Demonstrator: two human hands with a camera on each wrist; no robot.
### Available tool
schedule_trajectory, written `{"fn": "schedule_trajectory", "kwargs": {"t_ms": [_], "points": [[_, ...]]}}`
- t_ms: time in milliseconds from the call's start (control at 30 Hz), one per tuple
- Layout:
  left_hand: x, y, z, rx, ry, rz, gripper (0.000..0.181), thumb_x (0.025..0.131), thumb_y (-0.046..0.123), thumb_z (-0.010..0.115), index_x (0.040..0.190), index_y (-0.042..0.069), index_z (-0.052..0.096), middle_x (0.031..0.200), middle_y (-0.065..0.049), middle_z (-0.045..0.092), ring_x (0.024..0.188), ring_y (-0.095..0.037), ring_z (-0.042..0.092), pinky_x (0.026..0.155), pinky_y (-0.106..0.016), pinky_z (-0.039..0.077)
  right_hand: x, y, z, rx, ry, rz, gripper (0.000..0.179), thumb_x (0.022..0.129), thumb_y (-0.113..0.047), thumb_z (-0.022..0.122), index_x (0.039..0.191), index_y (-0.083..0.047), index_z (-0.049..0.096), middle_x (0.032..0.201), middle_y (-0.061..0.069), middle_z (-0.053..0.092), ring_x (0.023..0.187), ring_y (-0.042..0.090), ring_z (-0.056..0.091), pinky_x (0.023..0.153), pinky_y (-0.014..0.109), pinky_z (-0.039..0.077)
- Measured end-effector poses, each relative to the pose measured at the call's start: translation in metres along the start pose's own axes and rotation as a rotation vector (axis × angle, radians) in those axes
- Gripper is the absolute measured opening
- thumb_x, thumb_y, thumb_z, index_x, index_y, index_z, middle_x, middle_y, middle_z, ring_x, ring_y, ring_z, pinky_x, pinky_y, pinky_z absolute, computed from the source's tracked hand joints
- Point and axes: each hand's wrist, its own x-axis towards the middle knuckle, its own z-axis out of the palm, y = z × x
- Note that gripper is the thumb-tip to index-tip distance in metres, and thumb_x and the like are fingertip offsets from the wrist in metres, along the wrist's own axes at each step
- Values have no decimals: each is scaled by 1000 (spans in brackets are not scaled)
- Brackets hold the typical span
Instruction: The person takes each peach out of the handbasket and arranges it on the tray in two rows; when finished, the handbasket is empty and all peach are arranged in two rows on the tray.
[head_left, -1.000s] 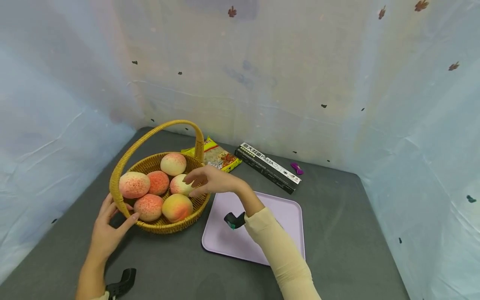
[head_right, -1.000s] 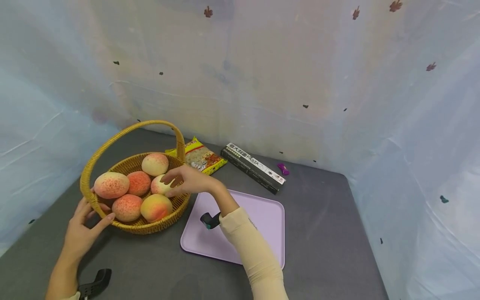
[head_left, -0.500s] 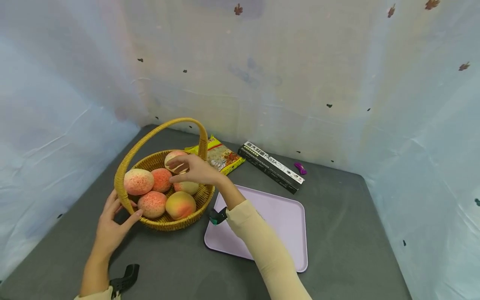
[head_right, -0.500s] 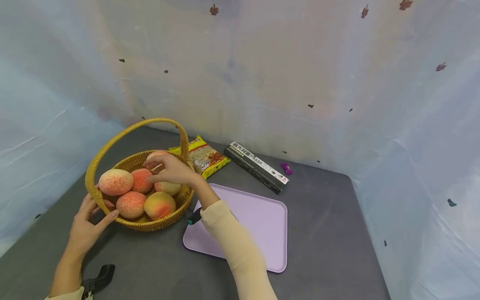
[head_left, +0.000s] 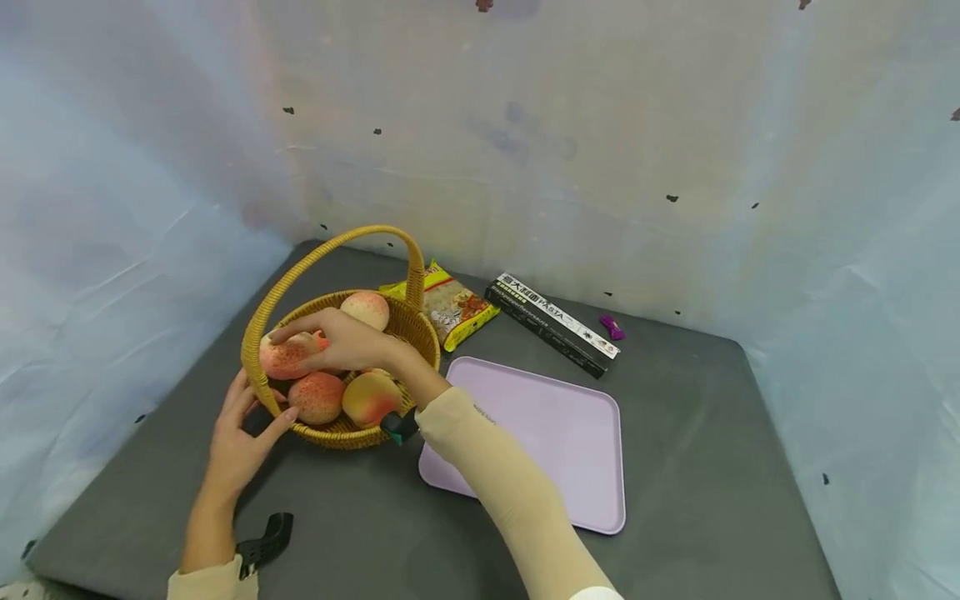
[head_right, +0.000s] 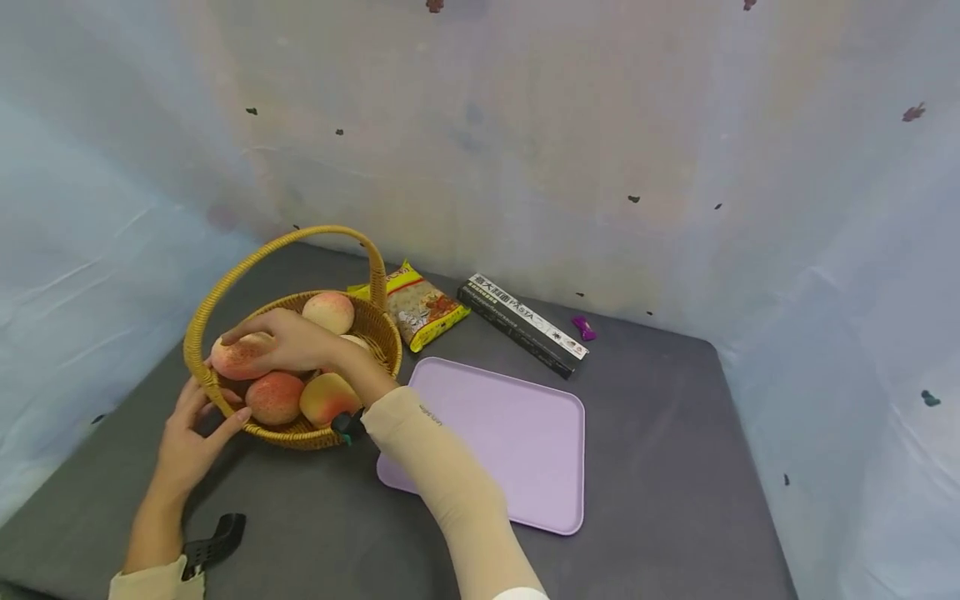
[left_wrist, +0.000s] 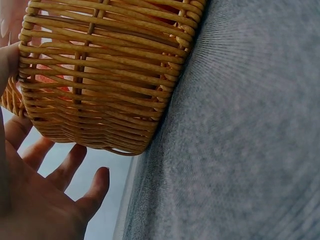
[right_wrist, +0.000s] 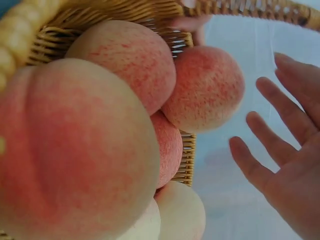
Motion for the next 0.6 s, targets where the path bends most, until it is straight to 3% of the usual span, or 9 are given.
{"fn": "schedule_trajectory", "kwargs": {"t_ms": [300,433,600], "points": [[-2,0,-3,7,14,27,28,82,-7,76,106,-3,62,160,1,30,144,-7,23,97,-16,30,17,-12,8,-190,-49,16,35,98,-10,64,133,-7,63,144,2,55,142,4,31,107,10,23],[-1,-1,-1,15,1,15,28,83,-5,76,108,-3,62,160,3,29,145,-7,22,98,-17,29,20,-11,7,-229,-27,32,31,98,-7,62,129,-8,67,137,1,61,142,8,33,106,10,25],[-2,-4,1,11,7,37,26,85,-8,72,108,-7,60,160,1,29,145,-7,22,102,-18,27,21,-13,10,-333,-60,45,29,99,-14,62,127,-15,68,127,-8,66,144,8,30,107,10,22]]}}
